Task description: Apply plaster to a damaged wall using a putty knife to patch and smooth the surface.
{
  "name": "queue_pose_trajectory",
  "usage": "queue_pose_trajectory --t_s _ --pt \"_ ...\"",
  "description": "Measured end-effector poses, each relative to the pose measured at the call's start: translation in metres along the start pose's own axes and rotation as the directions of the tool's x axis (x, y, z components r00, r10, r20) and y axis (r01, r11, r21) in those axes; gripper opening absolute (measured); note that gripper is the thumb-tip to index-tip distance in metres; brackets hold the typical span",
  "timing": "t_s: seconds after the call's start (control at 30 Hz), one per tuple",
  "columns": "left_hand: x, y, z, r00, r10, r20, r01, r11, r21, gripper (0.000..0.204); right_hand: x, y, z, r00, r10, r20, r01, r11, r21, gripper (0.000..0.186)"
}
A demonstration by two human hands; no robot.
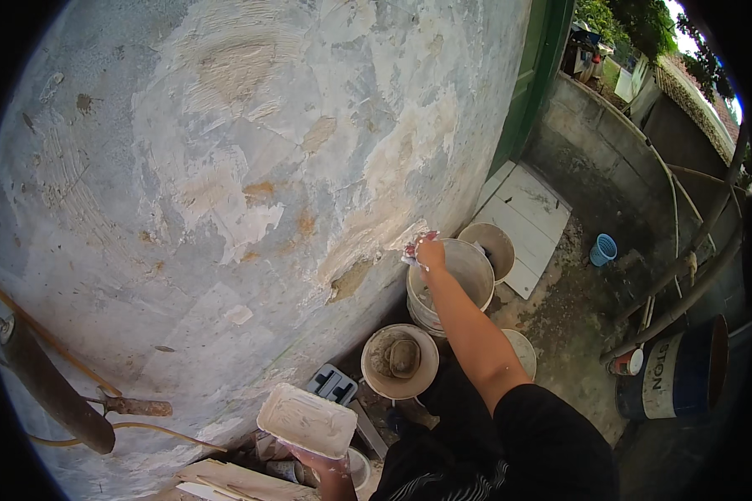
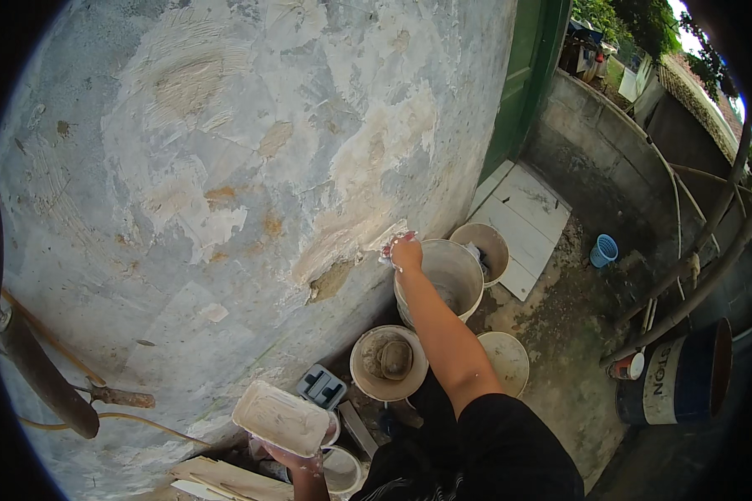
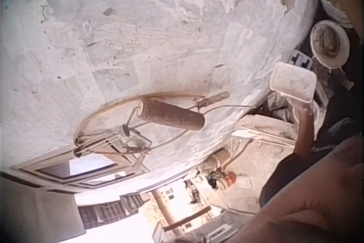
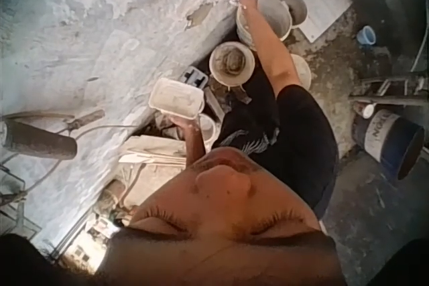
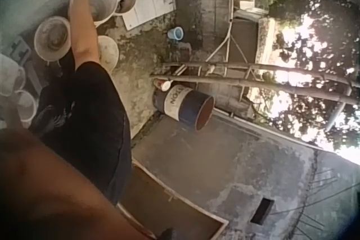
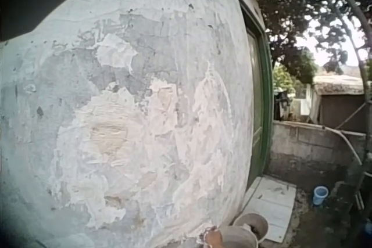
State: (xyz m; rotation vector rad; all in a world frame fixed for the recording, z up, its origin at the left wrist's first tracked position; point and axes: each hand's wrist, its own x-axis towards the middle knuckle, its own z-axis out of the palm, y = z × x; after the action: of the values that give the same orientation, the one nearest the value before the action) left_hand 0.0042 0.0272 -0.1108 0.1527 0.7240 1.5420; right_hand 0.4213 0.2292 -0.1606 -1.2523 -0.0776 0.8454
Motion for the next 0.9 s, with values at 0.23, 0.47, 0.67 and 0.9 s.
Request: queue_pose_trajectory --t_s 0.23,0.47,0.67,0.9 --pt "0.002 -0.001 -0.003 0.998 0.009 0.064 -0.010 1.000 0.024 0.061 -0.014 0.020 0.023 0.990 -0.057 0.131 0.058 0.998 -0.004 0.006" --pt "0.006 -0.004 -0.006 0.997 0.020 0.076 -0.023 0.999 0.041 0.062 -0.041 -0.039 0.018 0.962 -0.122 0.242 0.077 0.980 0.186 0.014" --pt "0.002 -0.005 -0.009 0.999 0.018 0.047 -0.021 0.999 0.047 0.062 -0.043 -0.025 -0.002 0.988 -0.056 0.142 0.045 0.996 0.077 0.015" --pt "0.002 -0.002 -0.016 1.000 0.020 0.024 -0.021 0.998 0.055 0.062 -0.033 0.004 0.035 0.988 -0.077 0.130 0.076 0.997 0.012 0.011"
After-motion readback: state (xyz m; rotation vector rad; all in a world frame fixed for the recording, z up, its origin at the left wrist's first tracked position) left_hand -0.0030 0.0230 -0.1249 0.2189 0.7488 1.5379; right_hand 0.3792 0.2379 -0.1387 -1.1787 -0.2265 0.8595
